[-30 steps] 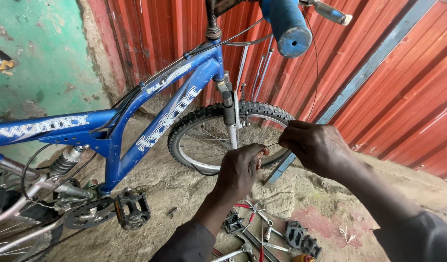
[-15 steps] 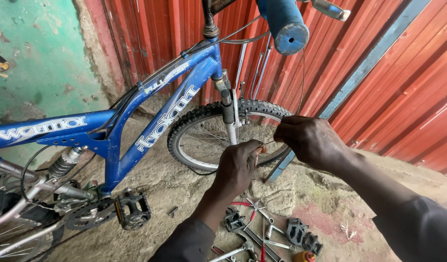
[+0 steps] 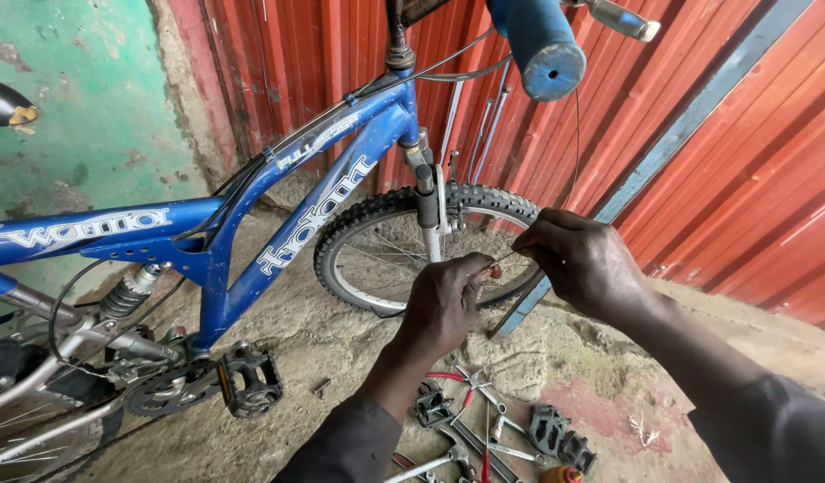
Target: The person works on a blue bicycle, using pliers to cut a brake cable and applying lubricant from a yellow bottle to the cable ends. They then thread the cable through the handlebar mechanism and use pliers to secure it.
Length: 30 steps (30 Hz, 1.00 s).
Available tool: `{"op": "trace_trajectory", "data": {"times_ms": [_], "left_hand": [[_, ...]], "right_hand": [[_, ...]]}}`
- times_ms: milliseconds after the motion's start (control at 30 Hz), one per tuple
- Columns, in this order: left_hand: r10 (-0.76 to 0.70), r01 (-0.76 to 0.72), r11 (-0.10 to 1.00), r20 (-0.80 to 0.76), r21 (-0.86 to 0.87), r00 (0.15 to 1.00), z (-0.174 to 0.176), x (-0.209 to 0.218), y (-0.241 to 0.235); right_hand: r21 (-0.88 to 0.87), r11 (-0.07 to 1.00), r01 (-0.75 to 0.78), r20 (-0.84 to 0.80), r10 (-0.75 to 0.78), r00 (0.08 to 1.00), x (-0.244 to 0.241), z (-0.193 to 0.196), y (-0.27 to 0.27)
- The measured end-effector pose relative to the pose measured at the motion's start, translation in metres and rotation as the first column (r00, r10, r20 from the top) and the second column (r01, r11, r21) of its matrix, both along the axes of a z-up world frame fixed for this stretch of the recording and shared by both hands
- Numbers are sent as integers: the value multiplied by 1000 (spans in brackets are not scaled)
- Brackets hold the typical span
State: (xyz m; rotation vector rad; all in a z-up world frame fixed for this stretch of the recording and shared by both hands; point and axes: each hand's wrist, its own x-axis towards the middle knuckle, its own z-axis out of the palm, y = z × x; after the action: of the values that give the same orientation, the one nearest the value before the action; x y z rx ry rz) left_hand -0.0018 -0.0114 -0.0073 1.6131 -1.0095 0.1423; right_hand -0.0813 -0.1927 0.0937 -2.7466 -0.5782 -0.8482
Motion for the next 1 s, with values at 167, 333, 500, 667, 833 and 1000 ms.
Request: {"op": "trace_trajectory", "data": {"times_ms": [167,333,500,667,833,1000], "left_hand": [[-10,10,1000,17,15,1000,-4,0,-8],[-16,12,999,-95,-38,995,-4,1,0],[-4,5,1000,-42,23,999,2,1,-2],[-26,26,999,-5,22,1000,0,2,-8],[-24,24,999,7,29,1000,-11,5,-16],[-53,50,996,-37,-76,998,-3,11,-16]], "right_hand": [[129,990,59,23,-62,998,14,-27,-13],[112,994,14,-85,-5,996,14,-15,-11],[-28,999,23,-157,-27,987,5,12,-1],[-9,1000,-3,-172,1,985,10,6,-7],[-42,999,-8,-179,0,984,20,-11,-12],[-229,973,-30,-162,-8,987,20,11,-9]]}}
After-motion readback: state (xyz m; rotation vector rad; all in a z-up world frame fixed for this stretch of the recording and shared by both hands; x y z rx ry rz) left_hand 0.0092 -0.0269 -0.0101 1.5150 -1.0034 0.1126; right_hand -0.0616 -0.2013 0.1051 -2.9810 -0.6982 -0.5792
